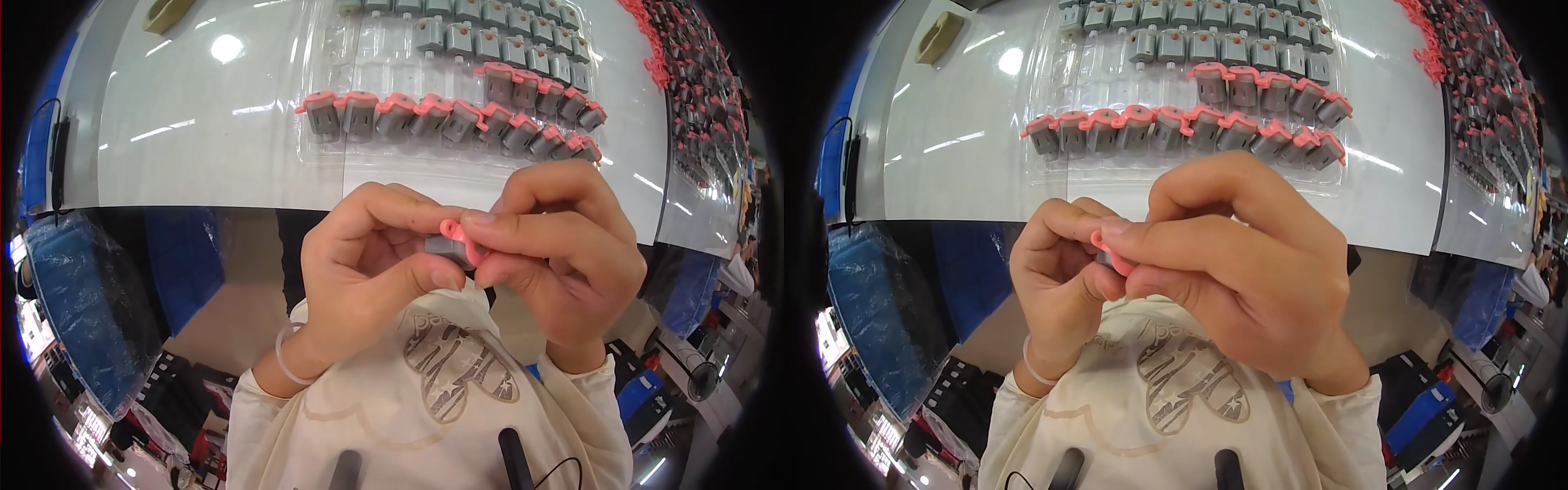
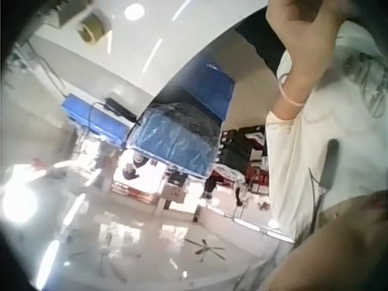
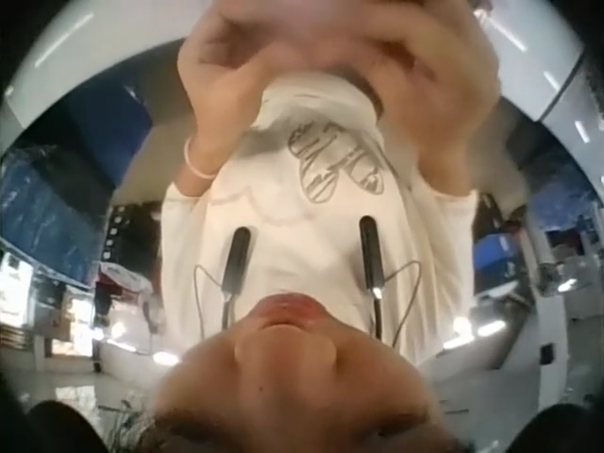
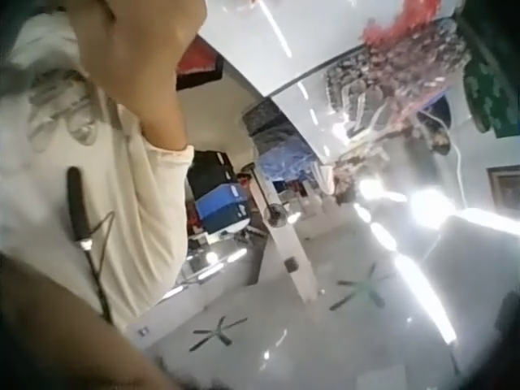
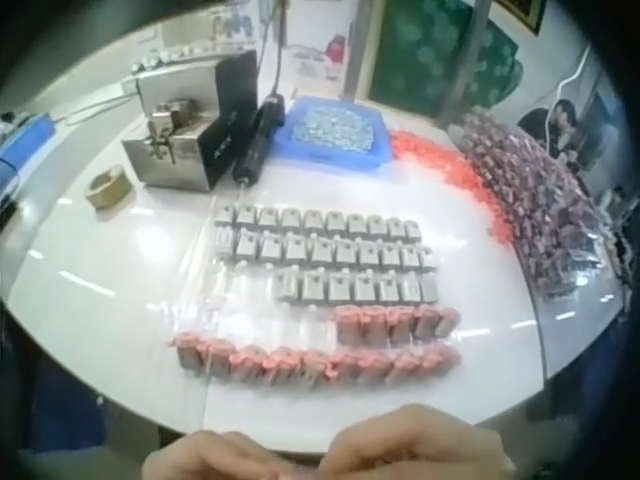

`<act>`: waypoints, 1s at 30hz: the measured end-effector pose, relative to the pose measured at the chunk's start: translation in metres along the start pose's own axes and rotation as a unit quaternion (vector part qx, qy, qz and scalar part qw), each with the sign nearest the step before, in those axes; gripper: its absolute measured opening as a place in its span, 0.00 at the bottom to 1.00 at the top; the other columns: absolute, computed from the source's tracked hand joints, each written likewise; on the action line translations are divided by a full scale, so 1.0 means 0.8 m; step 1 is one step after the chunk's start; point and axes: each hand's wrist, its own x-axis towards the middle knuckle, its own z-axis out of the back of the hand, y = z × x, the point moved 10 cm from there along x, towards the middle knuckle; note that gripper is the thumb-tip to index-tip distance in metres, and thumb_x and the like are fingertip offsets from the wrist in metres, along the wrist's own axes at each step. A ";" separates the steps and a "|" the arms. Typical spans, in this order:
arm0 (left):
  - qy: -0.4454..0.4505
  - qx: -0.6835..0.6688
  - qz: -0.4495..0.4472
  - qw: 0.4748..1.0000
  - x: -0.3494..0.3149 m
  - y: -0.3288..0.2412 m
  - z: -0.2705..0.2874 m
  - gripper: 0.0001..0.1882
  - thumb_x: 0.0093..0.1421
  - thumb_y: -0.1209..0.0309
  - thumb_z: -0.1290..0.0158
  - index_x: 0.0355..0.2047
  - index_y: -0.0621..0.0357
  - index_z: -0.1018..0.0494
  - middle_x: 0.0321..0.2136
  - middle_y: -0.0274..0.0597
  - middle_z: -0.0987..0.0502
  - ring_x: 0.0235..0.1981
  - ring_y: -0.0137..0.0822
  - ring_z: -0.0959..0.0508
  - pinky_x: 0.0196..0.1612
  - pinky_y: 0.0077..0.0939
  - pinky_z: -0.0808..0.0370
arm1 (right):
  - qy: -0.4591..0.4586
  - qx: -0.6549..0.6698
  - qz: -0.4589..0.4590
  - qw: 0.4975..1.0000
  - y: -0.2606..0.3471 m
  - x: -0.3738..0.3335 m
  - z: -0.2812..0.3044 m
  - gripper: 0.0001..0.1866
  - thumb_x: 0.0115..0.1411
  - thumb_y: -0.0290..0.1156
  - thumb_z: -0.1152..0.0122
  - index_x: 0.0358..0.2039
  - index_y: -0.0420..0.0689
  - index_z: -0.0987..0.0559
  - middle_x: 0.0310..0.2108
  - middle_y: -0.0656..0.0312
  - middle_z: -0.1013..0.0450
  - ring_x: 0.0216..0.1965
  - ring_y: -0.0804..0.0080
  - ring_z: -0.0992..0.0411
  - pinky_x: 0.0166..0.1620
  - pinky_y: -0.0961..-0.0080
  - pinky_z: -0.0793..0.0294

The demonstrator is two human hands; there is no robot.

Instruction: Fitting pink rubber protective caps onto small grey vibration motors and organizing them in a tray.

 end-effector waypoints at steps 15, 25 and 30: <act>0.049 0.203 -0.055 0.976 -0.005 -0.020 -0.023 0.17 0.49 0.92 0.50 0.33 0.64 0.42 0.33 0.59 0.27 0.36 0.40 0.22 0.39 0.29 0.21 | 0.134 -0.023 0.045 0.990 -0.013 0.001 -0.013 0.11 0.39 0.31 0.29 0.26 0.49 0.18 0.25 0.65 0.32 0.26 0.73 0.38 0.32 0.75 0.41; -0.013 0.157 0.103 0.982 -0.006 0.002 0.008 0.22 0.49 0.86 0.43 0.41 0.62 0.40 0.37 0.43 0.29 0.39 0.30 0.25 0.41 0.22 0.27 | 0.089 0.047 0.048 0.994 -0.029 -0.010 -0.023 0.18 0.40 0.35 0.29 0.33 0.42 0.18 0.32 0.59 0.34 0.27 0.76 0.36 0.28 0.82 0.38; -0.034 0.122 0.111 0.986 -0.011 0.006 0.019 0.22 0.50 0.86 0.43 0.41 0.61 0.40 0.37 0.43 0.29 0.41 0.30 0.25 0.41 0.21 0.27 | 0.078 0.091 0.004 0.993 -0.035 -0.006 -0.032 0.23 0.39 0.38 0.29 0.36 0.39 0.20 0.31 0.59 0.33 0.25 0.77 0.32 0.26 0.84 0.34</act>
